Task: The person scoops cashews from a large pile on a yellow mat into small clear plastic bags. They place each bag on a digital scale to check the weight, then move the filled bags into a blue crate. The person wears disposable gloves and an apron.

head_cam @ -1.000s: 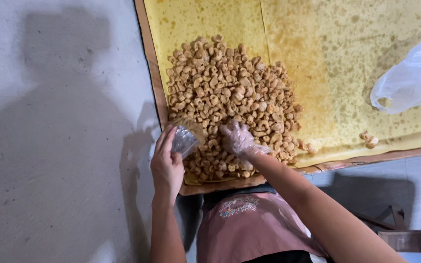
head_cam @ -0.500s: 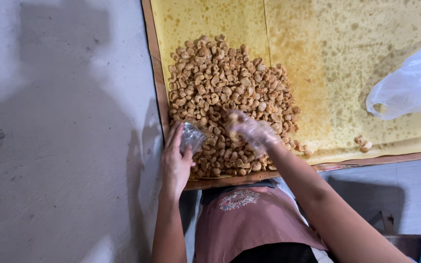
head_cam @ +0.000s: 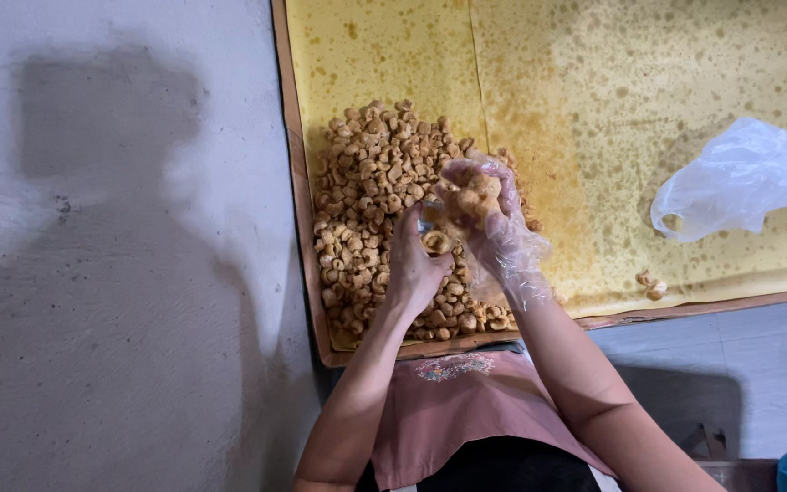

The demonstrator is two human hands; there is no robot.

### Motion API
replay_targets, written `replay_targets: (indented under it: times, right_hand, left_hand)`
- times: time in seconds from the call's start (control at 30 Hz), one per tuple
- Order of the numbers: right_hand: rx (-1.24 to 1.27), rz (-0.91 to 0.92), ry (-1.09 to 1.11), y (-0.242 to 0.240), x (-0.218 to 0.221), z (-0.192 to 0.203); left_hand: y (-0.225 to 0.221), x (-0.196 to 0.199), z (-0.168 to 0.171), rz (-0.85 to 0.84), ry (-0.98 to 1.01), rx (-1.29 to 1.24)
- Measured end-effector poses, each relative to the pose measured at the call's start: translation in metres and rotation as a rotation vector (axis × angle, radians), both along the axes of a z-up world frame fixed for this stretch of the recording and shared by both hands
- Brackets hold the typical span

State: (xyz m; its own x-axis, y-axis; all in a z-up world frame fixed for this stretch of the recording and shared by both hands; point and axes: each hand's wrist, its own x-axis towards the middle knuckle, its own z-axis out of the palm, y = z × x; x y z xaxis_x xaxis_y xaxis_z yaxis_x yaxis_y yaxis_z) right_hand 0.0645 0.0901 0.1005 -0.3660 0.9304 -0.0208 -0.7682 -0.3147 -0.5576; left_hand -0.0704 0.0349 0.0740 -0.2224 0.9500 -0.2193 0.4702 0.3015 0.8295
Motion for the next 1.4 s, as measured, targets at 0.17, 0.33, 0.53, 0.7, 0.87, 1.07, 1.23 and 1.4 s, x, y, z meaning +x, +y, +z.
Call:
replay_targets:
  times: [0.17, 0.33, 0.53, 0.7, 0.87, 1.07, 1.23, 1.4]
  right_hand:
    - [0.008, -0.053, -0.061, 0.002, 0.003, -0.013]
    - [-0.051, -0.191, -0.026, 0.005, 0.003, -0.021]
    - [0.023, -0.230, -0.041, 0.007, 0.002, -0.016]
    - [-0.163, -0.195, -0.094, 0.006, 0.000, -0.017]
    - [-0.070, -0.132, 0.005, 0.002, -0.003, -0.017]
    - [0.050, 0.051, 0.022, 0.019, 0.004, -0.013]
    - [0.074, 0.166, -0.456, 0.042, 0.023, -0.018]
    - [-0.108, 0.024, -0.705, 0.081, 0.044, -0.045]
  left_hand:
    - [-0.004, 0.006, -0.004, 0.005, 0.021, 0.033]
    - [-0.002, 0.008, -0.008, 0.034, -0.135, -0.048]
    - [-0.002, 0.004, -0.018, 0.002, 0.005, 0.038]
    - [-0.005, 0.010, -0.006, -0.002, -0.018, 0.036]
    - [-0.001, 0.008, 0.004, 0.088, -0.309, -0.218]
    - [0.000, -0.006, -0.014, 0.052, -0.350, -0.136]
    - [0.002, -0.020, 0.035, -0.060, -0.190, -0.209]
    - [-0.039, -0.046, 0.105, -0.154, -0.154, -0.291]
